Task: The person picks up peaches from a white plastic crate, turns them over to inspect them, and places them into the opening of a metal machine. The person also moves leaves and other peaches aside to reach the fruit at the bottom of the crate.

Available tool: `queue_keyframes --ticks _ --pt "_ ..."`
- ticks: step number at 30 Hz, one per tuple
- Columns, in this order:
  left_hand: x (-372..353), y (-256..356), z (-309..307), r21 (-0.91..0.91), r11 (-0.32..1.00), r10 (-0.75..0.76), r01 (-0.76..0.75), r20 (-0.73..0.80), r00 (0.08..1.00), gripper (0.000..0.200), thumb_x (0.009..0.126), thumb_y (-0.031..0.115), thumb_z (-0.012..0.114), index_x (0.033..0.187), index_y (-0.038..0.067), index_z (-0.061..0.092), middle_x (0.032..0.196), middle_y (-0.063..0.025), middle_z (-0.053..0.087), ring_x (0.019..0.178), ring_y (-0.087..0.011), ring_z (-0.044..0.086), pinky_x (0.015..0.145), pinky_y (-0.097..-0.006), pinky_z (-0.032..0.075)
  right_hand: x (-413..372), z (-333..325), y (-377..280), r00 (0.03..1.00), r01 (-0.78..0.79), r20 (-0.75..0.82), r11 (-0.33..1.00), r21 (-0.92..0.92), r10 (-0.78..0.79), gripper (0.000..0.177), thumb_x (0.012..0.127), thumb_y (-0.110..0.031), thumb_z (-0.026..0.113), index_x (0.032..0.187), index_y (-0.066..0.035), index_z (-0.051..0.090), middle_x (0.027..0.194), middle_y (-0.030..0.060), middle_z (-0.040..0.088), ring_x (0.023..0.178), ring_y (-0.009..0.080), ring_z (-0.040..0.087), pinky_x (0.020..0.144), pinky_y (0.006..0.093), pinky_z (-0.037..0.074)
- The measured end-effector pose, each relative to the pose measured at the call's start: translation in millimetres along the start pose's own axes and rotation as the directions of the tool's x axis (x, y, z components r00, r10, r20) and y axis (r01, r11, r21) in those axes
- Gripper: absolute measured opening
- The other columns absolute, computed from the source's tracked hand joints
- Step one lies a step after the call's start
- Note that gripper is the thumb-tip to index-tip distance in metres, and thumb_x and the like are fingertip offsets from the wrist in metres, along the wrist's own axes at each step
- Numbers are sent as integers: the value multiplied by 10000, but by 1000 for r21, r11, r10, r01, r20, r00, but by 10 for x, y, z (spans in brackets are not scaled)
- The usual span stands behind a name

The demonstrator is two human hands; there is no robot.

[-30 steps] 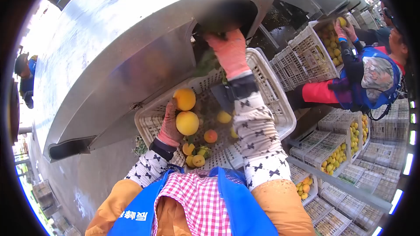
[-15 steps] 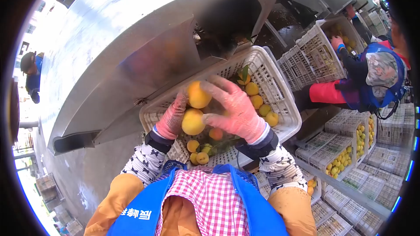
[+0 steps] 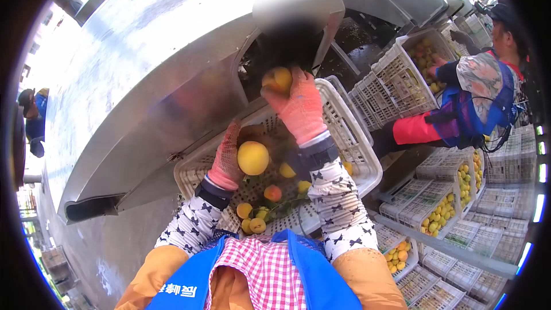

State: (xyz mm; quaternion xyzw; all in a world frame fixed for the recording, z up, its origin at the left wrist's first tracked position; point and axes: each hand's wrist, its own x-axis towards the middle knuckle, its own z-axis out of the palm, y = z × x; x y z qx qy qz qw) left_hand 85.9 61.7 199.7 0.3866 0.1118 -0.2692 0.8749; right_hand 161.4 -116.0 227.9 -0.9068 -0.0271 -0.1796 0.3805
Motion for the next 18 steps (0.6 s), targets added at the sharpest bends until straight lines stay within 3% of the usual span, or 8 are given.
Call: queue_keyframes --ticks 6,9,10,11,13,14,16,18 --pt "48 -256 -356 -298 954 -51 34 -51 997 579 948 524 526 1102 -27 613 931 -159 674 831 -275 663 752 -417 561 500 658 376 969 247 137 823 -512 -205 635 731 -361 778 1170 39 555 1071 232 605 983 408 588 871 416 501" --pt "41 -294 -387 -371 928 -46 29 -36 998 582 956 506 504 1179 -25 587 994 -177 674 902 -296 665 808 -471 558 447 359 -21 986 135 -25 878 -459 -165 534 782 -252 761 1190 37 573 981 163 647 936 323 624 794 399 502" --pt "63 -269 -370 -364 931 -12 -14 -69 998 580 957 496 502 1202 -25 573 1030 -185 669 938 -297 661 830 -479 552 321 118 -189 997 61 -49 994 89 -57 574 766 -273 771 1199 41 564 1024 169 631 928 306 620 820 379 498" --pt "81 -228 -350 -370 928 0 -30 -81 997 580 957 496 502 1202 -25 573 1030 -185 669 938 -297 661 830 -479 552 182 -32 -282 999 -27 -8 792 610 41 614 750 -294 781 1209 45 555 1067 174 615 920 288 617 847 358 493" --pt "54 -164 -302 -477 879 -25 -7 -61 998 495 983 400 481 1228 -24 551 1113 -180 648 1047 -295 628 908 -449 527 -273 -147 -317 985 -170 62 831 529 162 647 768 -271 772 1290 25 528 1132 158 602 973 258 612 859 349 481" --pt "48 -159 -261 -480 877 -18 -16 -66 998 495 983 400 481 1228 -24 551 1113 -180 648 1047 -295 628 908 -449 527 -453 -166 -210 997 -15 75 910 415 -18 670 763 -269 770 1319 7 517 1161 165 593 1011 272 608 881 358 480" --pt "9 -181 -190 -179 934 308 -309 -34 951 398 992 285 479 1241 -19 541 1199 -158 615 1142 -290 580 992 -408 478 -714 -186 -198 976 150 108 942 301 -190 695 757 -268 768 1348 -11 505 1191 172 584 1049 286 604 903 367 479" --pt "-15 -216 -142 -99 939 331 -329 -3 944 373 986 242 486 1255 -14 529 1204 -154 611 1142 -283 579 993 -402 476 -844 -216 -344 954 121 227 945 305 -196 694 742 -259 766 1345 -23 515 1204 186 579 1107 315 584 955 369 462"
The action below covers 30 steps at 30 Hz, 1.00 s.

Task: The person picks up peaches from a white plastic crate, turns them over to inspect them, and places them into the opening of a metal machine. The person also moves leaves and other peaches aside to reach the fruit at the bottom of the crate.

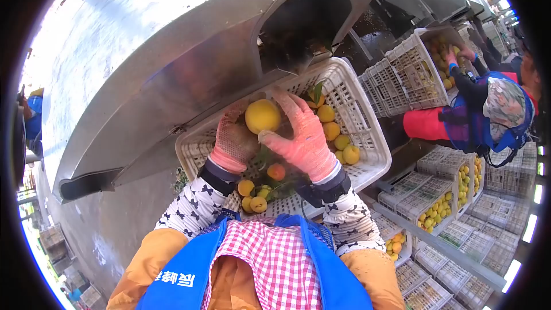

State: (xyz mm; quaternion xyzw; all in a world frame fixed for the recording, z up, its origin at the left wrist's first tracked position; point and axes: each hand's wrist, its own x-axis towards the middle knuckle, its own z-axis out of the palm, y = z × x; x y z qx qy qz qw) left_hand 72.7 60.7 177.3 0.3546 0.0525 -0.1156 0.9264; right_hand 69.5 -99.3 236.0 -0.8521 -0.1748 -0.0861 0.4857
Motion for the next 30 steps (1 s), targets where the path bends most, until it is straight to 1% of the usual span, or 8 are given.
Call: queue_keyframes --ticks 5,8,10,11,13,20,23,30 --pt "-1 42 182 314 944 54 -104 161 985 351 965 68 516 1309 6 483 1224 -135 592 1142 -258 578 996 -377 464 -99 -1 66 978 -208 1 966 154 210 681 738 -251 765 1328 -9 526 1204 197 580 1102 325 585 966 371 459" --pt "-36 80 205 -423 868 -189 260 201 961 341 976 88 512 1308 8 496 1219 -126 593 1136 -242 580 1000 -365 464 -171 8 149 936 -251 -130 880 403 327 687 742 -270 783 1298 45 530 1176 203 589 1107 314 584 968 367 452" --pt "-10 37 123 523 852 -99 -5 172 980 355 1003 199 504 1310 20 507 1220 -117 597 1145 -232 576 1015 -364 458 -163 -127 113 962 -213 -115 942 258 249 711 736 -276 790 1311 41 519 1187 204 585 1106 320 584 972 370 450" --pt "0 51 152 527 850 -99 -10 178 979 355 1003 199 504 1310 20 507 1220 -117 597 1145 -232 576 1015 -364 458 -130 -198 75 982 -161 -84 981 103 170 734 729 -281 798 1324 38 508 1197 205 581 1104 327 584 977 374 448" --pt "-6 83 262 -341 875 -308 344 156 939 389 1021 299 479 1297 29 525 1214 -115 604 1132 -229 586 1030 -370 451 -109 -210 -26 990 -69 -124 997 26 72 794 684 -268 818 1349 14 487 1215 209 572 1109 349 578 979 392 453" --pt "93 -44 305 -440 813 -376 381 101 921 409 1015 365 481 1256 41 545 1159 -107 627 1049 -234 622 955 -373 490 186 -133 49 951 58 -280 967 -247 -129 781 629 -238 823 1306 -8 509 1175 221 588 1049 395 581 904 426 497" --pt "172 -168 35 -281 859 -389 427 182 903 426 971 418 553 1197 57 565 1065 -92 636 954 -223 624 835 -347 506 597 -179 222 939 -86 -342 950 -298 -22 762 649 -274 827 1287 4 516 1121 231 589 994 390 598 855 420 509" --pt "-54 -1142 -1157 339 688 -476 642 -456 752 408 877 384 613 1113 52 634 1071 -137 653 993 -318 620 854 -435 488 1275 257 855 963 -198 -268 695 -691 9 616 736 -360 774 1189 18 595 1005 182 650 880 357 626 794 409 531"
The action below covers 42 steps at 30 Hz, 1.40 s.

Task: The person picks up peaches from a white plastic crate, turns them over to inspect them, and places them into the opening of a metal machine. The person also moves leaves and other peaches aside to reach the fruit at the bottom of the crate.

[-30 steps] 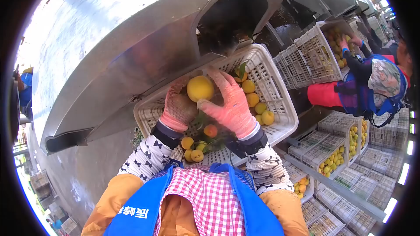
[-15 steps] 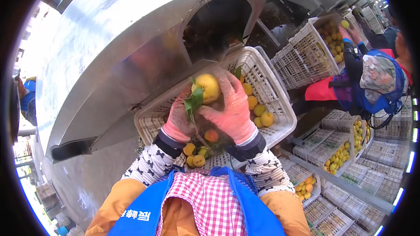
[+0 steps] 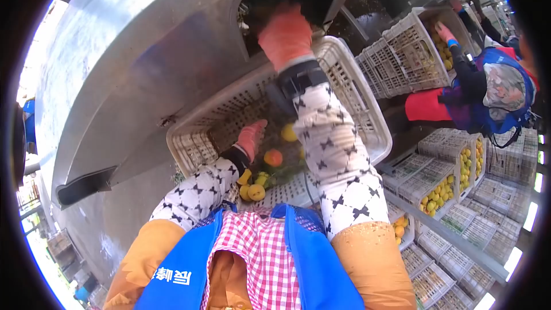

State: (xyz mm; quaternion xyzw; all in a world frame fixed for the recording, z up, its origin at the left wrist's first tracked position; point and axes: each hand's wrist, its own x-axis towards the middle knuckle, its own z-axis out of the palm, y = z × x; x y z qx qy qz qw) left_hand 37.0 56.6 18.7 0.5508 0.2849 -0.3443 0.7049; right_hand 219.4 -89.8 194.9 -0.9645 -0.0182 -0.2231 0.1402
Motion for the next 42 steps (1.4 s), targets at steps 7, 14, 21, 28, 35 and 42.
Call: queue_keyframes --ticks 7,14,21,28,35,42 --pt "111 -705 180 976 215 -60 17 -4 998 456 814 399 630 1126 67 655 1390 -173 474 1290 -347 442 967 -430 468 -506 -766 416 957 -279 200 473 836 210 390 860 -265 731 1144 -13 646 965 34 653 788 77 572 690 209 463" --pt "562 -884 -51 929 182 -11 -323 330 944 358 781 369 671 995 84 702 1123 -107 644 997 -335 605 825 -434 509 -1791 426 987 537 -184 842 966 184 -57 458 773 -252 732 1180 -67 631 1101 188 641 1015 363 635 855 429 520" --pt "679 -647 -388 108 982 -174 157 179 968 280 839 266 672 997 36 669 890 -69 661 793 -170 623 725 -318 496 -2020 925 637 266 135 964 989 -56 18 694 663 -271 812 1252 -34 531 1218 201 559 1096 356 591 907 423 511" --pt "-123 553 -14 -186 893 -164 410 713 682 375 920 322 623 1145 23 630 984 -80 683 886 -182 653 821 -319 530 -1253 -325 745 475 -704 790 371 606 -388 885 691 -199 691 1479 -15 331 1451 180 438 1320 252 448 1088 338 363" --pt "-543 1028 513 -335 917 153 215 796 586 611 980 477 505 1418 59 416 1408 -127 481 1307 -234 456 1130 -400 342 -1204 -952 662 885 -138 403 694 706 -233 723 743 -132 619 1419 14 408 1393 227 467 1326 340 437 1114 374 329" --pt "-712 1522 611 -362 930 323 -60 730 603 650 992 506 466 1449 57 360 1431 -130 450 1303 -245 467 1114 -382 368 -1022 -1035 221 990 -74 139 808 585 -10 789 646 -300 806 1331 -43 510 1187 208 554 1088 381 574 932 415 474"
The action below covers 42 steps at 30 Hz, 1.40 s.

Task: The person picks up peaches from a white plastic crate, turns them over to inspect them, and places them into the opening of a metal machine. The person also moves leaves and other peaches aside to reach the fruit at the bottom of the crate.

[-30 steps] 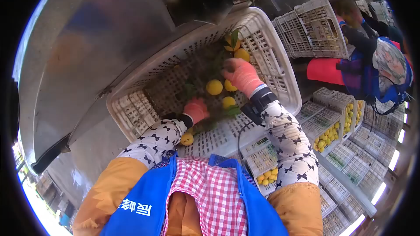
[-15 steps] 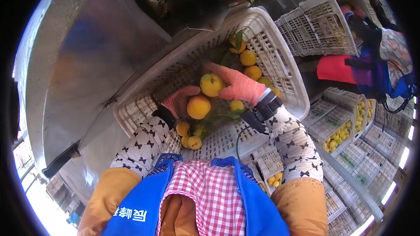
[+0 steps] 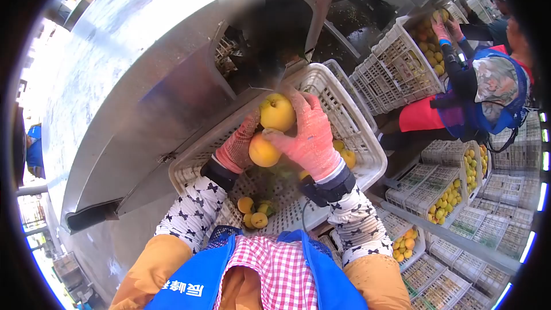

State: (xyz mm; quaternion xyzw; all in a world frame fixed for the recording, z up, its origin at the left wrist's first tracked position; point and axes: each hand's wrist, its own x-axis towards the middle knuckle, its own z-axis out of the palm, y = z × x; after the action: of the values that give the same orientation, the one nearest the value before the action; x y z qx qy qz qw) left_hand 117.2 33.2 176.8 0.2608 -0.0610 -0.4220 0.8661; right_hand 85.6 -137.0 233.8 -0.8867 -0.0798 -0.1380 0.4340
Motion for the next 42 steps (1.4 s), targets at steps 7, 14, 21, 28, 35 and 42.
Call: queue_keyframes --ticks 7,14,21,28,35,42 --pt "45 11 -96 41 986 169 -164 -266 949 576 996 504 443 1315 28 501 1241 -138 602 1108 -264 603 977 -423 488 752 297 138 994 -4 -106 944 -329 -33 710 676 -403 796 1233 -29 566 1133 222 584 1000 395 606 845 433 518" --pt "-221 -332 -495 -284 927 124 -246 -387 914 441 953 360 502 1208 7 577 1204 -135 618 1125 -280 588 995 -450 458 1387 454 154 945 274 4 782 -561 -328 674 748 -412 762 1248 -8 559 1124 206 600 995 326 628 848 399 532" --pt "-330 -185 -250 110 935 352 -337 -178 919 376 985 315 482 1263 64 517 1284 -111 575 1211 -245 534 1071 -396 403 182 129 42 987 84 125 987 138 -102 821 693 -409 816 1338 -4 508 1261 218 549 1151 348 548 996 434 427" --pt "-252 -93 -56 -424 892 61 -155 -227 972 520 943 352 553 1357 53 456 1303 -128 560 1213 -267 535 1065 -392 409 -21 64 -96 948 142 281 988 53 -152 780 679 -199 759 1378 -3 476 1307 198 519 1227 330 506 1057 398 384" --pt "-142 -150 68 -329 876 362 -354 -37 931 449 894 127 546 1328 34 483 1319 -149 545 1224 -272 522 1087 -402 391 -222 209 -247 989 -111 -82 985 130 122 753 706 -238 810 1339 16 491 1228 232 556 1107 366 574 966 401 464" --pt "-78 -3 272 -183 878 452 -442 15 892 362 900 114 588 1252 52 532 1280 -145 564 1198 -267 539 1079 -402 398 -78 236 -214 985 46 -164 998 -37 -51 811 627 -271 835 1323 -6 514 1176 228 590 1093 408 552 962 449 451"
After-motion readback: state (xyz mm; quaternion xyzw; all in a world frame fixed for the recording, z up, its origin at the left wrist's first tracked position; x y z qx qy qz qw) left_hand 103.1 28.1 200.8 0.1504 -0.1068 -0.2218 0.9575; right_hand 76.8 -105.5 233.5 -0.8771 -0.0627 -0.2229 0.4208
